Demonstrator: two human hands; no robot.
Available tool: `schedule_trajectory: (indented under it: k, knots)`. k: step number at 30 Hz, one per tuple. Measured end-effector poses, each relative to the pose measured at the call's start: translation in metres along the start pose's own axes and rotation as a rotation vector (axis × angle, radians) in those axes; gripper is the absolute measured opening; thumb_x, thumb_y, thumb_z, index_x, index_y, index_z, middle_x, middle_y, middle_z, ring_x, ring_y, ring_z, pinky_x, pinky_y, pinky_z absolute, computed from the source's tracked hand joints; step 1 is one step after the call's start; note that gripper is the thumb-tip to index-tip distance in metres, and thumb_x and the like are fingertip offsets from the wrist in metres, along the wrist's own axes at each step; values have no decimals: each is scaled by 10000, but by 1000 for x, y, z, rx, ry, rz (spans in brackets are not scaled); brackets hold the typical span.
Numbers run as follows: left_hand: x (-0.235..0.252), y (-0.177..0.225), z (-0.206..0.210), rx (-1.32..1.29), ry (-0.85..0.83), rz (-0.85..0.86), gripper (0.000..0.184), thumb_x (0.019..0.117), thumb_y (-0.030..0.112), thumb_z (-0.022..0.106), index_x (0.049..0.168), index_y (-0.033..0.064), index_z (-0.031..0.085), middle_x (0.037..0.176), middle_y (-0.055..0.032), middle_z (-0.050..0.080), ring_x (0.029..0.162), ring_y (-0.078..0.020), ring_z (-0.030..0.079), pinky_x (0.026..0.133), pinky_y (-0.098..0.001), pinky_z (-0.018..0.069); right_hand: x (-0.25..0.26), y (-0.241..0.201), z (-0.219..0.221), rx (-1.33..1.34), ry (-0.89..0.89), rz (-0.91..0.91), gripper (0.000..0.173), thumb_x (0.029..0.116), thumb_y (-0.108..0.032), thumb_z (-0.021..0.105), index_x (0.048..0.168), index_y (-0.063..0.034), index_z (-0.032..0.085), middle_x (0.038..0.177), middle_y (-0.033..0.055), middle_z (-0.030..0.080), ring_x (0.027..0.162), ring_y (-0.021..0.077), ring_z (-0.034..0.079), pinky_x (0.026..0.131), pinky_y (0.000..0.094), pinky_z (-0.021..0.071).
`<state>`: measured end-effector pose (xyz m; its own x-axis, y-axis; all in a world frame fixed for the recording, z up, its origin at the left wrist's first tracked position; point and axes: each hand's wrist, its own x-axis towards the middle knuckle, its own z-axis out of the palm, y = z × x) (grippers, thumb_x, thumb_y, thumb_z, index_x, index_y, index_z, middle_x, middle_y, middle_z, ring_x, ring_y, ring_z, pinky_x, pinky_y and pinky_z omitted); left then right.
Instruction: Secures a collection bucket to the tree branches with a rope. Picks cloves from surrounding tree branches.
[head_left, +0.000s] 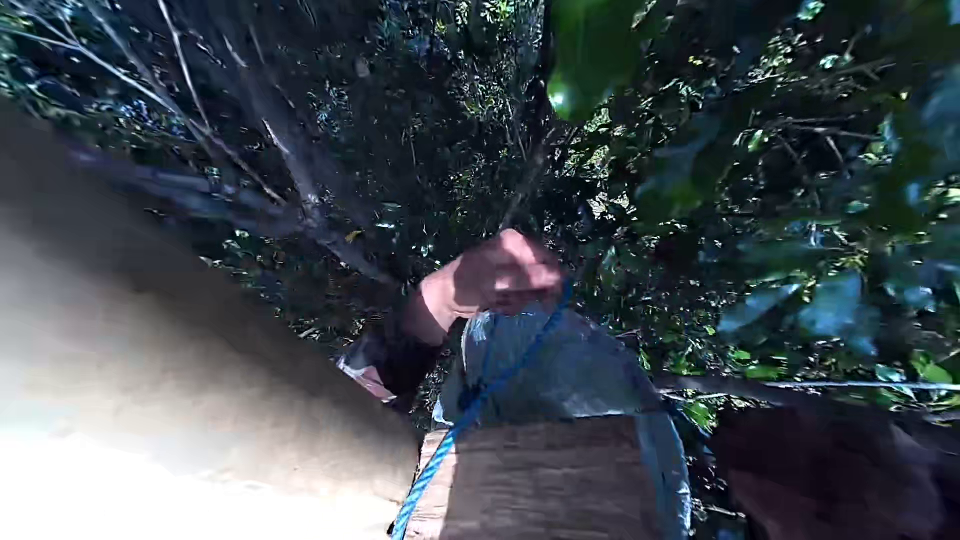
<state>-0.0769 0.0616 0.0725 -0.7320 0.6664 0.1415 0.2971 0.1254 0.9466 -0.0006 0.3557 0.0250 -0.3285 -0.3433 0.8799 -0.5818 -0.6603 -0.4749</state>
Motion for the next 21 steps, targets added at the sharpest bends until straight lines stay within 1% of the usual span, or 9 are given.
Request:
schedule_trajectory:
  k: [3, 4, 6, 9, 11, 13, 16, 19, 21]
  knots:
    - [-50, 3, -20, -224, 104, 207, 176, 1008, 265, 584, 977, 205, 748, 679, 92, 646, 534, 18, 559, 472, -146, 466, -4, -3, -5, 128, -180, 64, 370, 1021, -460, 578, 903, -122, 671, 704, 4, 573, 641, 73, 551, 600, 234, 459]
    - [-62, 2, -22, -289, 162, 284, 158, 990, 283, 609, 937, 203, 735, 659, 90, 631, 535, -9, 575, 476, -171, 481, -6, -2, -3, 169, -147, 79, 368, 1008, -450, 602, 880, -114, 684, 710, 12, 596, 654, 79, 569, 607, 244, 462]
    - [-83, -7, -27, -387, 261, 358, 170, 981, 331, 630, 925, 205, 729, 682, 95, 627, 580, -37, 586, 524, -208, 493, -10, 7, -7, 228, 204, 93, 295, 1016, -383, 593, 854, -149, 668, 707, -59, 618, 669, 10, 597, 619, 173, 500]
    - [-87, -26, -34, -240, 204, 242, 189, 1011, 318, 611, 942, 209, 750, 770, 96, 680, 690, -10, 625, 644, -187, 525, -8, 18, -25, 120, 756, 138, 254, 1082, -295, 467, 951, -171, 645, 591, -108, 455, 485, 16, 445, 464, 192, 418]
    - [-65, -33, -29, 18, -19, 128, 235, 1058, 315, 550, 926, 223, 720, 780, 151, 659, 703, 84, 589, 649, -100, 487, -23, 11, -32, -87, 599, 189, 211, 1071, -272, 514, 987, -142, 657, 644, -90, 530, 545, -6, 491, 519, 175, 454]
    - [-43, -40, -10, 345, -170, -4, 288, 1076, 364, 509, 919, 206, 692, 758, 172, 626, 693, 140, 545, 642, -69, 460, -42, 2, -33, -229, 171, 309, 286, 1056, -258, 551, 939, -29, 675, 748, -25, 637, 670, -25, 559, 625, 147, 481]
    - [-20, -62, 21, 632, -336, -248, 323, 1013, 409, 593, 1021, 128, 753, 801, 50, 681, 661, 5, 583, 623, -228, 519, -76, 6, -35, -449, -228, 587, 330, 1056, -278, 518, 962, -25, 709, 774, 61, 670, 702, 113, 634, 641, 306, 529]
    - [-10, -89, 32, 717, -457, -321, 300, 982, 367, 643, 1075, 102, 751, 869, -37, 689, 705, -137, 624, 654, -370, 550, -125, 12, -36, -585, 5, 884, 339, 1067, -257, 495, 1027, -1, 714, 826, 94, 683, 740, 155, 645, 699, 362, 552]
    - [-6, -103, 31, 852, -449, -306, 253, 1003, 303, 634, 1033, 81, 750, 868, -81, 698, 746, -220, 669, 693, -475, 573, -154, 11, -46, -659, 281, 978, 290, 1054, -247, 522, 1027, -32, 716, 740, 15, 633, 622, 67, 572, 599, 281, 518]
